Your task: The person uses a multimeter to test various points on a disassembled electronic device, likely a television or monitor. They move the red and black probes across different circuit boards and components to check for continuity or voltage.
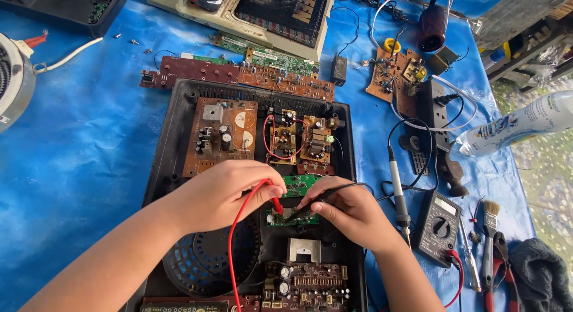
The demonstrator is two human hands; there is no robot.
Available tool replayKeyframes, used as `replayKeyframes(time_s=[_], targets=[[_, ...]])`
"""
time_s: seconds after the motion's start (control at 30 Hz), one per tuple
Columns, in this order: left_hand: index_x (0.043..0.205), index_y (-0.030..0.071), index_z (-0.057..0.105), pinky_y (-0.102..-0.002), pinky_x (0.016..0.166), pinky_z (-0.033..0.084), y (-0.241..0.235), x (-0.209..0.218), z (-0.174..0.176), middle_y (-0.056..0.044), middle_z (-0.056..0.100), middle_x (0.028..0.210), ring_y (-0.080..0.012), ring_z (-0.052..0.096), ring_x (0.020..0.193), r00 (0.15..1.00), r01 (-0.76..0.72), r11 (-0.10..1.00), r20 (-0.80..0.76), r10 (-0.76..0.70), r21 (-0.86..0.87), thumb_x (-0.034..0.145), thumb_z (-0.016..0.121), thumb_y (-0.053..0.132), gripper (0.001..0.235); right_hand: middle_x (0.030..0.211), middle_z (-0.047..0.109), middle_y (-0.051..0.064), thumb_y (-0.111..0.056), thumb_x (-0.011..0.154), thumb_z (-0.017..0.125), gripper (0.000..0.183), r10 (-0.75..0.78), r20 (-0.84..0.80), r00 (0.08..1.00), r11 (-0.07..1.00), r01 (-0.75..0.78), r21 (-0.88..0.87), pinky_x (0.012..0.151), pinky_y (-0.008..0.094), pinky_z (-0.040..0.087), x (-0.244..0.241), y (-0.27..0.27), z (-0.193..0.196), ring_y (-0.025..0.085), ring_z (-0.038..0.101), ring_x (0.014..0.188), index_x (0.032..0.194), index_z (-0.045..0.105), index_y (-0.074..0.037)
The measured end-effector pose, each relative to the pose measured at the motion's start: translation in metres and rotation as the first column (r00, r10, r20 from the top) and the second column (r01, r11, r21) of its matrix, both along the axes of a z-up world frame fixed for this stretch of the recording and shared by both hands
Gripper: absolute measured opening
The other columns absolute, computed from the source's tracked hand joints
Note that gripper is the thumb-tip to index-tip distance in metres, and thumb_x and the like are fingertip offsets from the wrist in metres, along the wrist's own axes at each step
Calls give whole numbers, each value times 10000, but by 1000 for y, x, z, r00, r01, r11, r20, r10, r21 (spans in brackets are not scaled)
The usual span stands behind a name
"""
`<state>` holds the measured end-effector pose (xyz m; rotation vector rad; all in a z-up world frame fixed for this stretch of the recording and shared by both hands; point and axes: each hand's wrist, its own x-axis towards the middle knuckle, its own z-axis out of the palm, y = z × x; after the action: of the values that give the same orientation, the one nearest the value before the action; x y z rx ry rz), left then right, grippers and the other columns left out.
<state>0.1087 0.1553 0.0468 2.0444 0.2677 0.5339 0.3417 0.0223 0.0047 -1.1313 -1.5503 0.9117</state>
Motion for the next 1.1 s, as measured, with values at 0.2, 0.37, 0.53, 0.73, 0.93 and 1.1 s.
replayKeyframes(time_s=[0.2,0.37,0.53,0.73,0.93,1.1], targets=[[871,101,690,-356,698,590,2,-4,1,-121,720,769,-303,714,705,1000,27,999,-4,-27,-23,1050,521,198,265,914,764,206,21,952,635,142,-84,42,996,995,86,-44,672,375,643,12,1,-16,257,781,741,1086,681,34],[873,102,680,-371,707,603,-1,-2,-1,-140,725,791,-342,710,707,999,49,999,-17,-50,-23,1048,528,184,246,911,757,208,19,954,644,150,-85,57,995,994,89,-69,704,423,655,6,0,-9,287,783,769,1093,698,32],[886,103,681,-381,722,610,-1,-3,-2,-139,738,818,-347,722,736,999,39,999,-11,-39,-17,1047,531,180,233,915,759,203,8,951,654,154,-95,76,993,992,101,-79,726,438,658,5,2,-5,282,783,795,1090,717,29],[887,100,662,-350,658,605,3,-5,-10,-135,713,780,-331,691,665,1000,26,999,16,-26,32,1060,502,192,253,903,773,205,-3,944,665,158,-127,132,983,987,139,-86,720,467,646,10,4,-10,348,799,811,1088,727,17],[891,130,653,-344,606,595,11,1,-21,-98,681,752,-310,656,611,998,-50,980,58,40,192,1064,511,192,233,919,777,209,-27,943,678,192,-171,139,975,977,186,-101,787,487,635,9,8,-6,351,800,857,1129,699,17],[871,96,610,-316,503,542,19,8,-26,-85,628,712,-291,593,519,980,-91,897,201,2,433,1059,499,132,222,925,771,242,-48,985,634,187,-198,173,965,968,220,-119,825,523,631,0,12,5,406,804,895,1141,680,44]])
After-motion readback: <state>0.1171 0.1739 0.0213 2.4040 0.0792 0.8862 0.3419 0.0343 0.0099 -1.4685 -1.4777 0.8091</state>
